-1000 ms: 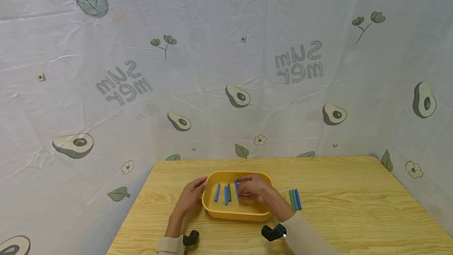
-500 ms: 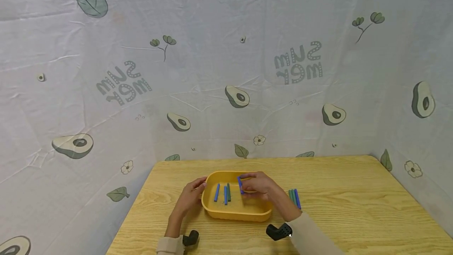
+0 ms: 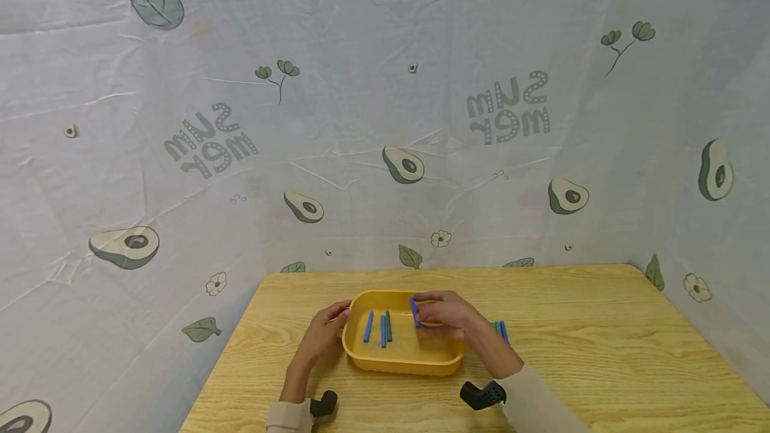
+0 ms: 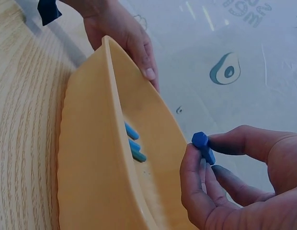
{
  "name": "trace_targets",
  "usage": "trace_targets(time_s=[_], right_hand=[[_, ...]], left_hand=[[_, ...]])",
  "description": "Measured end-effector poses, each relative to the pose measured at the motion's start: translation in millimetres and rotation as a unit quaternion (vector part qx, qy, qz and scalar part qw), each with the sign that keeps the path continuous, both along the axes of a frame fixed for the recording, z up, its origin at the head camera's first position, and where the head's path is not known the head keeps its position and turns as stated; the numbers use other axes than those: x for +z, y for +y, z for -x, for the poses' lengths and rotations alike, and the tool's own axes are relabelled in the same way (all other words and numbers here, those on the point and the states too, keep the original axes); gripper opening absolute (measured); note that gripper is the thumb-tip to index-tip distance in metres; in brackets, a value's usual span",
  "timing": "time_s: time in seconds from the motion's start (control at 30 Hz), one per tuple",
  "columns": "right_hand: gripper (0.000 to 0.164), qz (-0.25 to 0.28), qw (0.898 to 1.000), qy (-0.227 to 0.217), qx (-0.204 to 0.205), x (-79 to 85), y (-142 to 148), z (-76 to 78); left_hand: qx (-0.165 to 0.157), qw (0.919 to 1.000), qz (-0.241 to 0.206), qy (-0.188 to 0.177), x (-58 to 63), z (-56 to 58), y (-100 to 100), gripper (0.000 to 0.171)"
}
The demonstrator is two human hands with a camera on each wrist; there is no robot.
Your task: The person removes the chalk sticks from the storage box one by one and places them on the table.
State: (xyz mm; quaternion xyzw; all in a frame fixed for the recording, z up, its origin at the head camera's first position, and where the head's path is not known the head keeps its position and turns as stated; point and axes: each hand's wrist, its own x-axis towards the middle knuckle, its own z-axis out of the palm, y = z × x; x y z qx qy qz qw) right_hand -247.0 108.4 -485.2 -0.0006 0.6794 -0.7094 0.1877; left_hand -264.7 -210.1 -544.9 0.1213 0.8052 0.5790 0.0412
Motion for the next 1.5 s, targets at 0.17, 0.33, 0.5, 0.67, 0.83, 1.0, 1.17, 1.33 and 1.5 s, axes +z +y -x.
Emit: trace_targets(time_s=[0.17,0.33,0.5,0.67,0.83,1.0,1.17,1.33,1.5], right_hand=[[0.055,0.003,1.000,0.003,0.000,0.8,4.8,-2.5],[0.058,0.009,1.000,0.005,-0.001,1.9,9.7,-4.6],[0.062,0.013,1.000,0.012,0.002,3.1,16.2,-6.3],[0.062,0.017,1.000,0.009,-0.007,5.3,21.5,-9.0],[0.062,0.031,0.999,0.012,0.001,2.7,25.5,-11.6],[0.061,0.040,0.999,0.013,0.008,0.9,28.8,-17.3],[0.063,0.056,0.998,0.003,0.003,2.9,37.0,-21.3],[0.066,0.069,0.998,0.004,-0.001,3.7,48.4,-25.4],[0.069,0.056,0.998,0.020,-0.006,3.1,59.6,-29.2]], left_hand=[[-0.005,0.9999,0.009,0.000,-2.3,1.9,-1.5,0.050],[-0.011,0.9999,0.010,0.007,-3.7,2.9,-2.4,0.050],[-0.015,0.9998,0.008,0.010,-4.2,3.1,-3.2,0.051],[-0.004,0.9995,0.021,0.022,-3.2,2.8,-3.9,0.049],[-0.001,0.9994,0.021,0.027,-4.4,3.2,-5.3,0.048],[-0.009,0.9995,0.022,0.019,-5.7,2.9,-6.5,0.048],[-0.003,0.9994,0.028,0.022,-5.6,2.1,-6.0,0.047],[0.009,0.9993,0.023,0.028,-3.4,1.4,-4.5,0.046],[0.011,0.9994,0.017,0.028,-2.8,0.6,-4.2,0.046]])
